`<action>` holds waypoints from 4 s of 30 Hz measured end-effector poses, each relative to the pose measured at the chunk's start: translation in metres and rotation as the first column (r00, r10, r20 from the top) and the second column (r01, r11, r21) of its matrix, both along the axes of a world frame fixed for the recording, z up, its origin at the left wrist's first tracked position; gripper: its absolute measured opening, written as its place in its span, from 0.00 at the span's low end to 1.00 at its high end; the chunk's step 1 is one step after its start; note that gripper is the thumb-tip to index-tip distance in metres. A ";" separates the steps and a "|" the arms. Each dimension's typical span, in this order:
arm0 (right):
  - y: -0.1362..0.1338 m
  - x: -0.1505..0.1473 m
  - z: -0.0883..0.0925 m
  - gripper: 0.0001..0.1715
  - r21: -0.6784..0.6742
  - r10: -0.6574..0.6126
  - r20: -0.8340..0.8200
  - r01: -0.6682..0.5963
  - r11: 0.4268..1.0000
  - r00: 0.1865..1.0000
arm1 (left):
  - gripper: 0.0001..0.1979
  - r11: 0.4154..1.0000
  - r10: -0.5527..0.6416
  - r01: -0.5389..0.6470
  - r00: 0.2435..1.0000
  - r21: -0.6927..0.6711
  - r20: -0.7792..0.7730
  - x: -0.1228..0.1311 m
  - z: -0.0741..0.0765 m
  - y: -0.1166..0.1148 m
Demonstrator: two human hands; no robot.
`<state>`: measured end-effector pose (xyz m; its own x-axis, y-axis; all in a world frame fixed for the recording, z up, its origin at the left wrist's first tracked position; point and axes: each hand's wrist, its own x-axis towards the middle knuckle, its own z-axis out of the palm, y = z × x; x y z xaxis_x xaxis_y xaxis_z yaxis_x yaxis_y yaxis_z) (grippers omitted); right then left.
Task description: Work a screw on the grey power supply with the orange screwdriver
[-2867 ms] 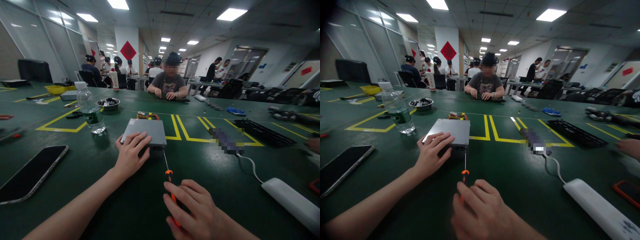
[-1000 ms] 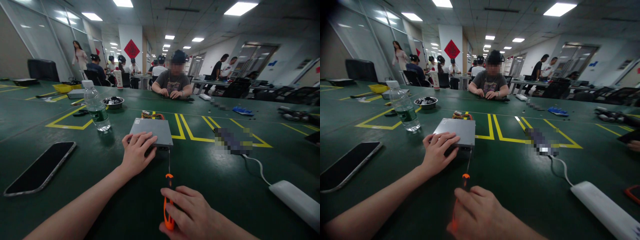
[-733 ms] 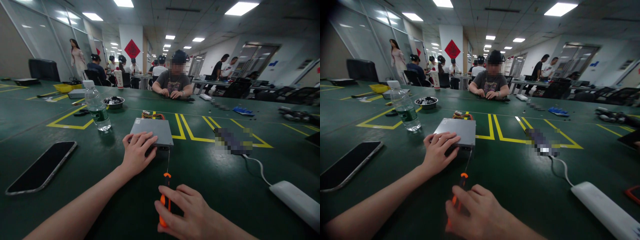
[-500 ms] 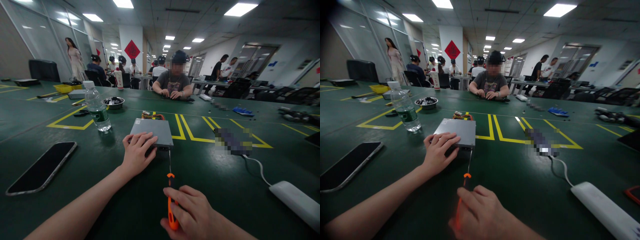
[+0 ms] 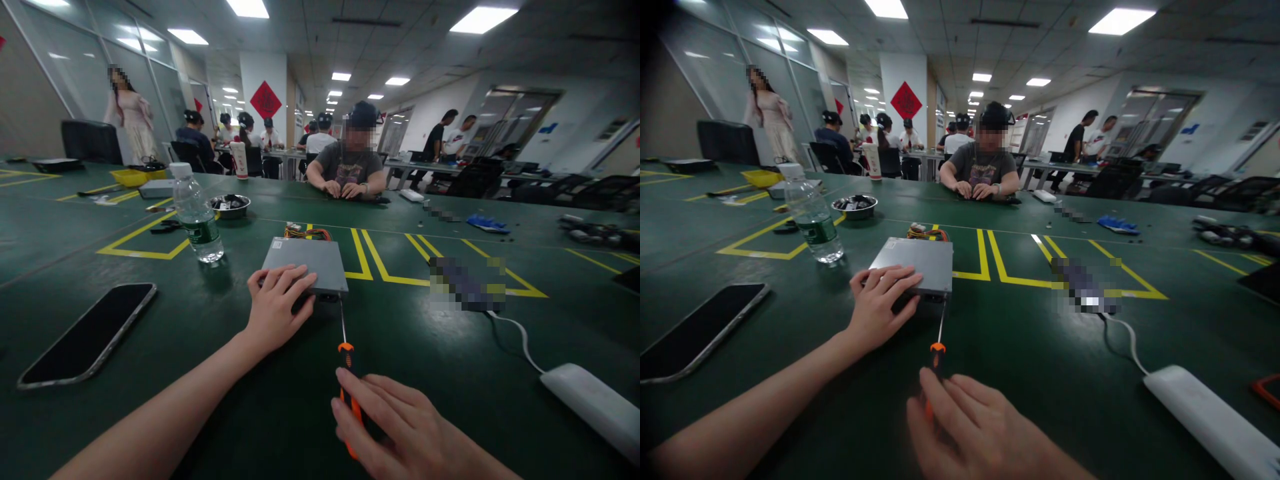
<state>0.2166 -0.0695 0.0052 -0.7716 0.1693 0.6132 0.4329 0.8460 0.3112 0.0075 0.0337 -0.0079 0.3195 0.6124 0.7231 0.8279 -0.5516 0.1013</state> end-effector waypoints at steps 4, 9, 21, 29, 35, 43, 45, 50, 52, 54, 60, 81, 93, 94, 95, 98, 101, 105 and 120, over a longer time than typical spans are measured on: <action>0.004 0.000 -0.005 0.03 0.027 -0.023 -0.139 0.027 0.999 0.990 | 0.14 1.000 0.003 -0.003 1.000 -0.011 -0.005 0.000 0.000 0.000; 0.012 0.000 -0.008 0.02 -0.031 -0.065 -0.156 0.061 0.998 0.986 | 0.14 1.000 -0.002 0.002 1.000 -0.003 0.005 0.000 0.000 0.000; 0.015 -0.019 -0.009 0.03 -0.088 0.044 -0.136 -0.057 0.995 0.990 | 0.14 1.000 -0.005 0.005 1.000 -0.010 0.009 0.000 0.002 -0.002; 0.018 -0.022 -0.009 0.02 -0.109 0.017 -0.158 -0.035 0.993 0.987 | 0.14 1.000 0.000 0.000 1.000 -0.011 0.007 0.000 0.001 -0.002; 0.018 -0.023 -0.010 0.02 -0.124 -0.014 -0.156 -0.005 0.992 0.988 | 0.14 1.000 -0.004 0.004 1.000 -0.010 0.004 0.001 0.002 -0.001; 0.012 -0.026 -0.005 0.22 -0.173 0.000 0.006 0.001 0.985 1.000 | 0.14 1.000 -0.006 0.006 1.000 -0.011 0.008 0.000 0.002 -0.001; 0.010 -0.026 -0.006 0.18 -0.137 0.002 0.005 -0.001 0.991 1.000 | 0.14 1.000 -0.006 0.006 1.000 -0.014 0.009 0.000 0.002 -0.002; 0.009 -0.024 -0.014 0.16 -0.167 0.000 -0.163 -0.028 0.986 0.987 | 0.14 1.000 -0.008 0.008 1.000 -0.023 -0.007 0.000 0.003 -0.003; 0.008 -0.025 -0.014 0.22 -0.215 -0.025 -0.185 -0.015 0.977 0.982 | 0.14 1.000 -0.021 0.020 1.000 -0.021 -0.024 0.000 0.004 -0.002; 0.007 -0.027 -0.011 0.24 -0.241 -0.013 -0.140 -0.021 0.970 0.990 | 0.15 0.999 -0.039 0.039 0.998 -0.015 -0.041 0.000 0.005 -0.002; 0.003 -0.034 -0.001 0.13 -0.180 0.027 -0.039 -0.034 0.983 0.999 | 0.15 0.999 -0.044 0.042 0.997 -0.025 -0.064 0.000 0.003 0.000; 0.001 -0.029 -0.012 0.11 -0.180 0.015 -0.137 -0.040 0.983 0.990 | 0.15 0.999 -0.028 0.026 0.998 -0.042 -0.050 0.000 0.001 0.000; 0.002 -0.032 -0.010 0.14 -0.146 0.051 -0.157 -0.074 0.986 0.986 | 0.15 0.998 -0.037 0.034 0.998 -0.057 -0.050 0.000 0.003 -0.001; 0.002 -0.032 -0.009 0.15 -0.157 0.048 -0.155 -0.073 0.985 0.987 | 0.15 0.998 -0.037 0.034 0.998 -0.058 -0.049 0.000 0.003 -0.001; 0.002 -0.032 -0.007 0.16 -0.173 0.044 -0.137 -0.068 0.983 0.990 | 0.15 0.998 -0.036 0.033 0.998 -0.060 -0.048 0.000 0.003 -0.001; 0.002 -0.033 -0.001 0.16 -0.184 0.036 -0.074 -0.049 0.982 0.997 | 0.15 0.998 -0.032 0.029 0.998 -0.057 -0.048 0.000 0.002 -0.001; 0.002 -0.034 0.000 0.15 -0.154 0.029 -0.090 -0.043 0.987 0.995 | 0.15 0.998 -0.028 0.025 0.998 -0.059 -0.050 0.000 0.003 -0.001; 0.005 -0.031 -0.004 0.15 -0.148 0.064 -0.152 -0.087 0.985 0.986 | 0.15 0.998 -0.025 0.022 0.998 -0.063 -0.054 0.000 0.002 0.000; 0.006 -0.028 -0.007 0.14 -0.187 0.035 -0.133 -0.060 0.980 0.990 | 0.15 0.999 -0.028 0.026 0.999 -0.041 -0.046 0.000 0.002 0.001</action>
<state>0.1888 -0.0637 -0.0016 -0.6984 0.2572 0.6678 0.4164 0.9050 0.0869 0.0077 0.0344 -0.0062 0.3692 0.6314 0.6819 0.8169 -0.5704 0.0858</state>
